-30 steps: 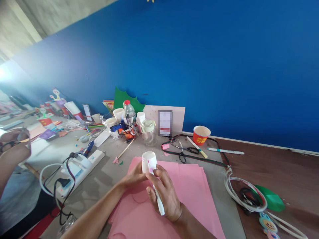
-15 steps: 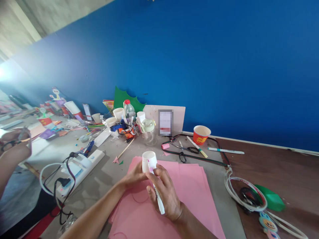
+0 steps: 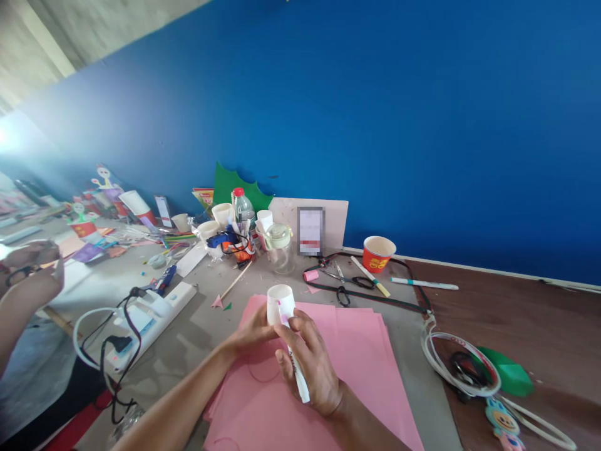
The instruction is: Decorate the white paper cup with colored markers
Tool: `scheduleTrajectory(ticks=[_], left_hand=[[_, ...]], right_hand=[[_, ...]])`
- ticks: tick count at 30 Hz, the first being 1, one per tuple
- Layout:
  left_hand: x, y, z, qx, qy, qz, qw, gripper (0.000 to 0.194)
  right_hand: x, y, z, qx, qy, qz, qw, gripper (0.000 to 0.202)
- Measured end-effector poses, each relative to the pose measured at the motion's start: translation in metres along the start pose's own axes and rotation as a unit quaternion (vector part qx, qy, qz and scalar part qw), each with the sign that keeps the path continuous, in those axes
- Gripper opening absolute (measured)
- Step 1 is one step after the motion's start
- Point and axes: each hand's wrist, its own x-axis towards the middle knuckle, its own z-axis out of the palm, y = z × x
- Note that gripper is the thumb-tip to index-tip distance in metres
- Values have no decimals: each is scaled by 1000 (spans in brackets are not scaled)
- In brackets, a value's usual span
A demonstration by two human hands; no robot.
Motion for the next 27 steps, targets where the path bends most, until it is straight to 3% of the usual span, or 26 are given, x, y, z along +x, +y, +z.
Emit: scheduleTrajectory(ticks=[27], left_hand=[[1, -9, -1, -36, 6, -9, 999, 60]], right_hand=[[3, -4, -3, 34, 8, -5, 999, 39]])
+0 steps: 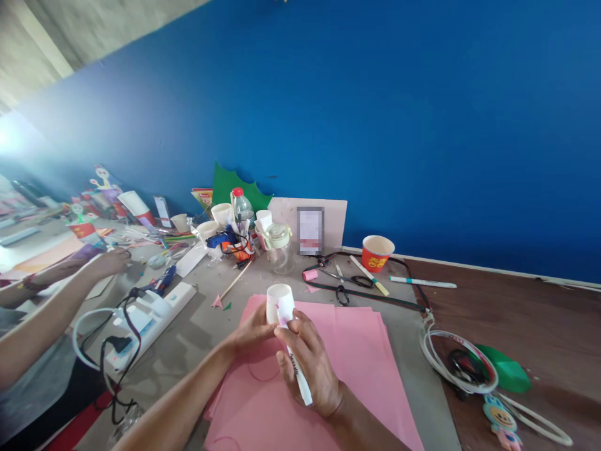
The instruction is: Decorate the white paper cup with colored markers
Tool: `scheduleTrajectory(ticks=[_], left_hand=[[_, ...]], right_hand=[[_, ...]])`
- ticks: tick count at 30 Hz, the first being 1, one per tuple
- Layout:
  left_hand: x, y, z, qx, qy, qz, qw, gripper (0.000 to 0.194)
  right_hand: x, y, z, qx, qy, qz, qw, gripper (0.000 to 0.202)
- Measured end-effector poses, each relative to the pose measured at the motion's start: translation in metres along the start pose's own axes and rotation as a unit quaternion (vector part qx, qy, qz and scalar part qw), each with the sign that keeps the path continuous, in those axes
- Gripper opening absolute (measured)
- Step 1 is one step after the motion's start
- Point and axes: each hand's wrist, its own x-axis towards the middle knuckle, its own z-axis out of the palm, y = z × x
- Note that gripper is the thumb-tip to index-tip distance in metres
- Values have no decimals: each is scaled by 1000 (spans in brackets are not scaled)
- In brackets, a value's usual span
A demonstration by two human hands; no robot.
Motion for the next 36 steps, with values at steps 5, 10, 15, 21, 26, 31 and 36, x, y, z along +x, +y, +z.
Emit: scheduleTrajectory(ticks=[5, 10, 15, 21, 26, 31, 36], left_hand=[[-1, 3, 0, -4, -18, 0, 1000, 52], [-2, 7, 2, -1, -1, -6, 1000, 57], [-2, 7, 0, 24, -2, -10, 1000, 57], [-1, 8, -1, 9, -13, -6, 1000, 58], [0, 11, 1, -15, -27, -1, 1000, 58], [-1, 13, 2, -5, -22, 2, 1000, 57], [-2, 11, 1, 11, -16, 0, 1000, 58]], right_hand=[[-2, 0, 0, -1, 4, 5, 1000, 40], [-4, 1, 0, -4, -2, 11, 1000, 38], [-4, 2, -1, 3, 6, 24, 1000, 34], [2, 1, -3, 21, 2, 24, 1000, 35], [3, 1, -3, 23, 16, 27, 999, 33], [2, 1, -2, 21, 14, 26, 999, 33], [4, 0, -3, 32, 15, 28, 999, 33]])
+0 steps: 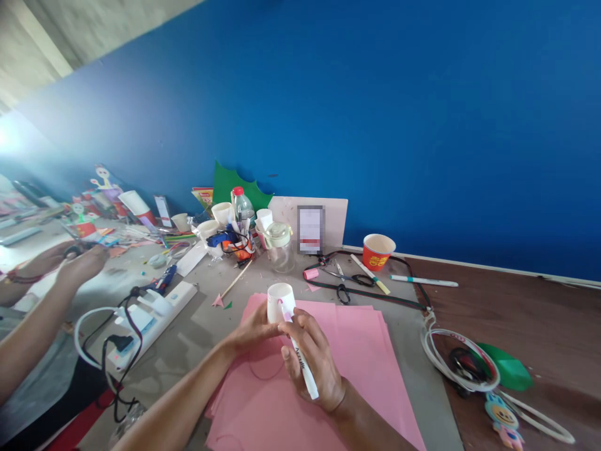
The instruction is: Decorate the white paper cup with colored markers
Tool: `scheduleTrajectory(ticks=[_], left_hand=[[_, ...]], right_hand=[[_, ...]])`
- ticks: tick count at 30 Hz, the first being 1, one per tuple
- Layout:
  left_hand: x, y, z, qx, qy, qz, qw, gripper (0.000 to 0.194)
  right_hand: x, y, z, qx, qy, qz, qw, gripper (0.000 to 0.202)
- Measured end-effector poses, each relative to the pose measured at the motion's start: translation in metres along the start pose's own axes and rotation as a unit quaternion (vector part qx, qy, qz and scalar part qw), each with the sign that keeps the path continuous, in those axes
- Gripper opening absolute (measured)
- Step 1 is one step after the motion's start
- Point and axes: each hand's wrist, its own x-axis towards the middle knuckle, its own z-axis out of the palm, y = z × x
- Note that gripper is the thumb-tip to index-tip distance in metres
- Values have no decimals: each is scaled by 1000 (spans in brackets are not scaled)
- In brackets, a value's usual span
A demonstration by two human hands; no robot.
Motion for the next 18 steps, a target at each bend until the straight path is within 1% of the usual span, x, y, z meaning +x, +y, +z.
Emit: scheduleTrajectory(ticks=[4, 13, 18], left_hand=[[0, -2, 0, 3, 7, 6, 1000, 56], [-1, 6, 2, -1, 2, -3, 1000, 49], [-1, 9, 3, -37, -27, 2, 999, 51]], right_hand=[[-1, 1, 0, -2, 3, -2, 1000, 33], [0, 2, 0, -2, -7, -8, 1000, 33], [1, 1, 0, 14, 4, 5, 1000, 32]])
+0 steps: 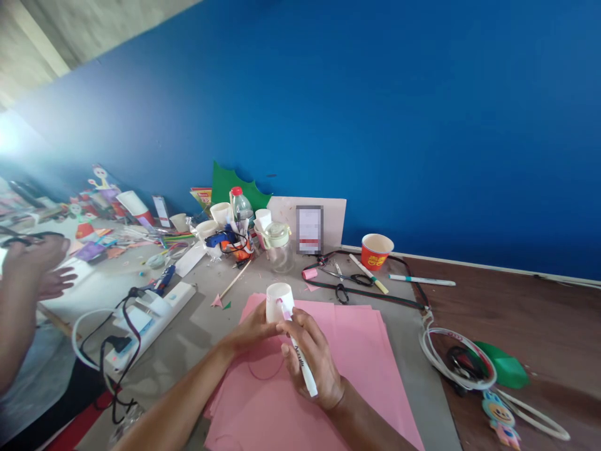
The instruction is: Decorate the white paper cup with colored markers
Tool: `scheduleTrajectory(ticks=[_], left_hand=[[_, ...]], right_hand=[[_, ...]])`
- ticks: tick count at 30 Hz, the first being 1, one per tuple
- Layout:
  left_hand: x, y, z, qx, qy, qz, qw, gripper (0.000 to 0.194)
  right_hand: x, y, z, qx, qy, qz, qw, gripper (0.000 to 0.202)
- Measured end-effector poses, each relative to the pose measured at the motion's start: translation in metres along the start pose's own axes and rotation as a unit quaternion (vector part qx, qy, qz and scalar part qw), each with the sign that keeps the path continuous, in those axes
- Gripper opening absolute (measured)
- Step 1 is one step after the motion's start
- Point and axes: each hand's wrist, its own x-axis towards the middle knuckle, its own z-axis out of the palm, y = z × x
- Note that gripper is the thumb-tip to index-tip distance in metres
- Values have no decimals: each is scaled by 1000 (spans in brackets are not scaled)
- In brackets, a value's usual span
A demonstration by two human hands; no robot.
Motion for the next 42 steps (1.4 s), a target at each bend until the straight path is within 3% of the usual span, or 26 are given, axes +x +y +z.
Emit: scheduleTrajectory(ticks=[10, 18, 42], left_hand=[[3, -10, -5, -32, -33, 38, 998, 50], [3, -18, -9, -41, -5, 24, 999, 61], [2, -18, -11, -74, -43, 37, 996, 62]], right_hand=[[3, -2, 0, 21, 6, 31, 999, 29], [2, -2, 0, 53, 13, 51, 997, 25], [1, 2, 1, 42, 23, 58, 997, 25]])
